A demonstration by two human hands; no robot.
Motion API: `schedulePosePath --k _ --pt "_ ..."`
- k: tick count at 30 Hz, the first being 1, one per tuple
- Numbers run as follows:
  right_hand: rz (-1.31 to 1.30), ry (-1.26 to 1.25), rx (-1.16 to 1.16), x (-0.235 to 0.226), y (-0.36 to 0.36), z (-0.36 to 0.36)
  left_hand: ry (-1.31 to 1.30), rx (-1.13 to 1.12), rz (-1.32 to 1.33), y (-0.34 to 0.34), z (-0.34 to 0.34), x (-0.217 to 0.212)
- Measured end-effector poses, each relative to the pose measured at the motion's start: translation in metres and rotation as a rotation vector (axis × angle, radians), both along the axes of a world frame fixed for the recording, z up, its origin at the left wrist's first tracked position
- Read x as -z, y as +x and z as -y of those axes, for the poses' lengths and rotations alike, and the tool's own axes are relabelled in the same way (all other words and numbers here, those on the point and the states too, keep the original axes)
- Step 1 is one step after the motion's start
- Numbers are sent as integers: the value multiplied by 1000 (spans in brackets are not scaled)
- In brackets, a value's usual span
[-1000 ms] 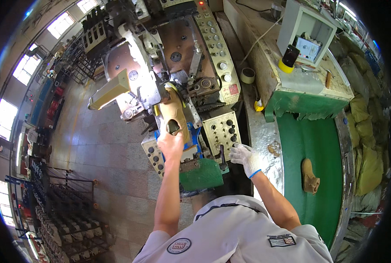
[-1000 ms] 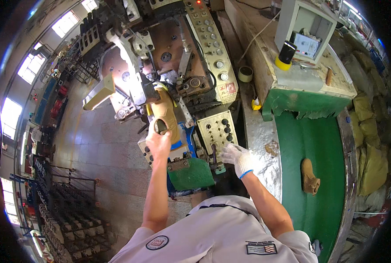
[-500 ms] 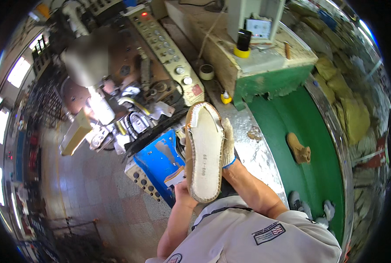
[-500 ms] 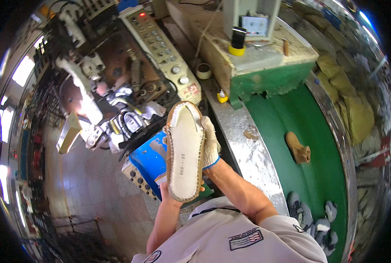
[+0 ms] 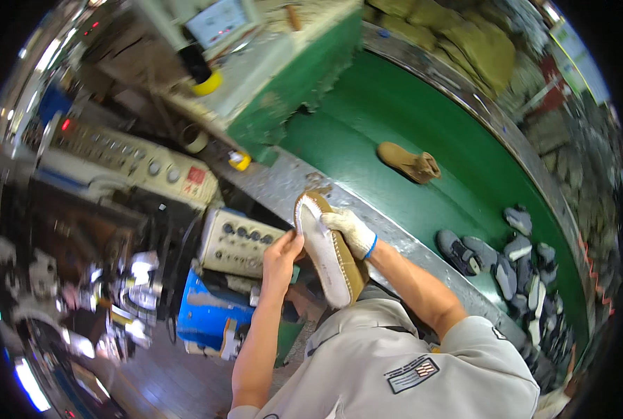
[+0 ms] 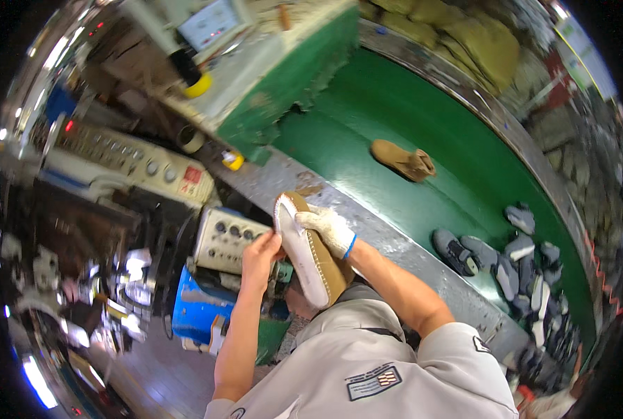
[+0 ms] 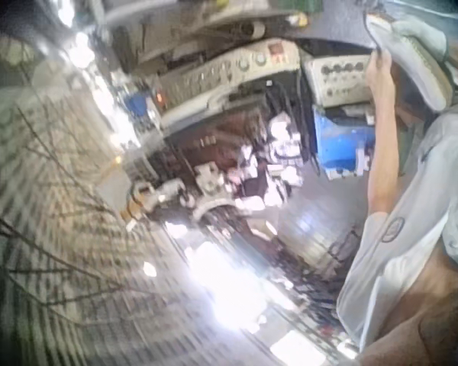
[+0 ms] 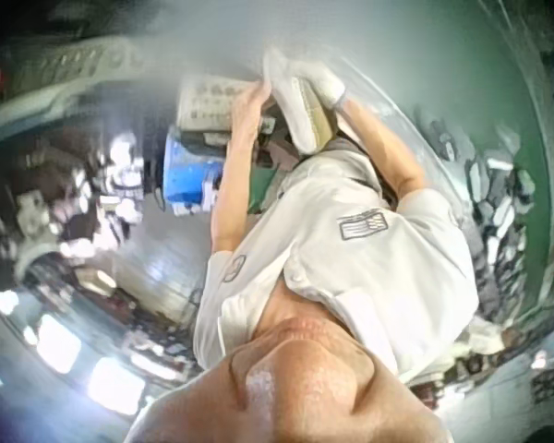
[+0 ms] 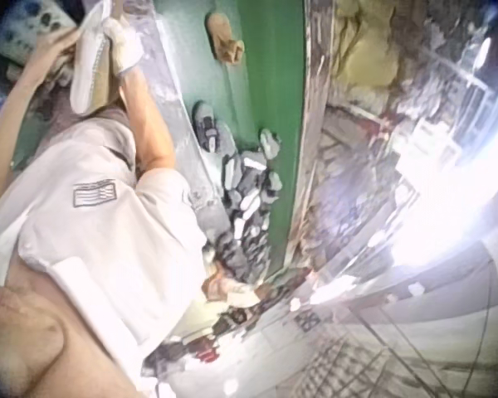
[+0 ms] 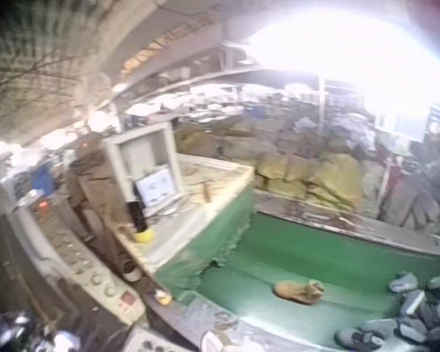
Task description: The person operates a shoe-lasting machine to shape and secure the upper material of different shoe styles to their respective lasts, then places the finished components onto a conveyor belt.
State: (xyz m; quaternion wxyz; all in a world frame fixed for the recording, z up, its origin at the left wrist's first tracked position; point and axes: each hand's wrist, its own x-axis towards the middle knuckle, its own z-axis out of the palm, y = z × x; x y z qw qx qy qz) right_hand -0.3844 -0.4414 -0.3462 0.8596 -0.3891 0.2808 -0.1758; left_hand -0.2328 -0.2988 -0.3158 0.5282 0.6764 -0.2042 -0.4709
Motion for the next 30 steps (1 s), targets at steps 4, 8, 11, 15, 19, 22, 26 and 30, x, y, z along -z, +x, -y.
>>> schedulePosePath --k 4,8,11,15,19,22,26,30 --pt "-689 -802 -198 35 -37 113 162 155 196 0 34 36" --pt "-1068 -1148 -371 103 -66 213 220 268 419 12 106 53" --pt "-1183 -1467 -268 193 -88 243 223 430 732 23 180 55" --pt "-943 -1660 -139 232 -114 244 101 654 1232 33 292 73" --pt "-663 -1398 145 213 -124 230 -62 998 1620 62 433 116" --pt "-519 -1310 297 204 -120 196 -14 1379 2056 94 524 145" --pt "-420 -1020 319 229 -127 144 369 2015 2356 119 626 146" --pt "-449 -826 159 260 -161 115 1561 2185 2603 214 663 137"
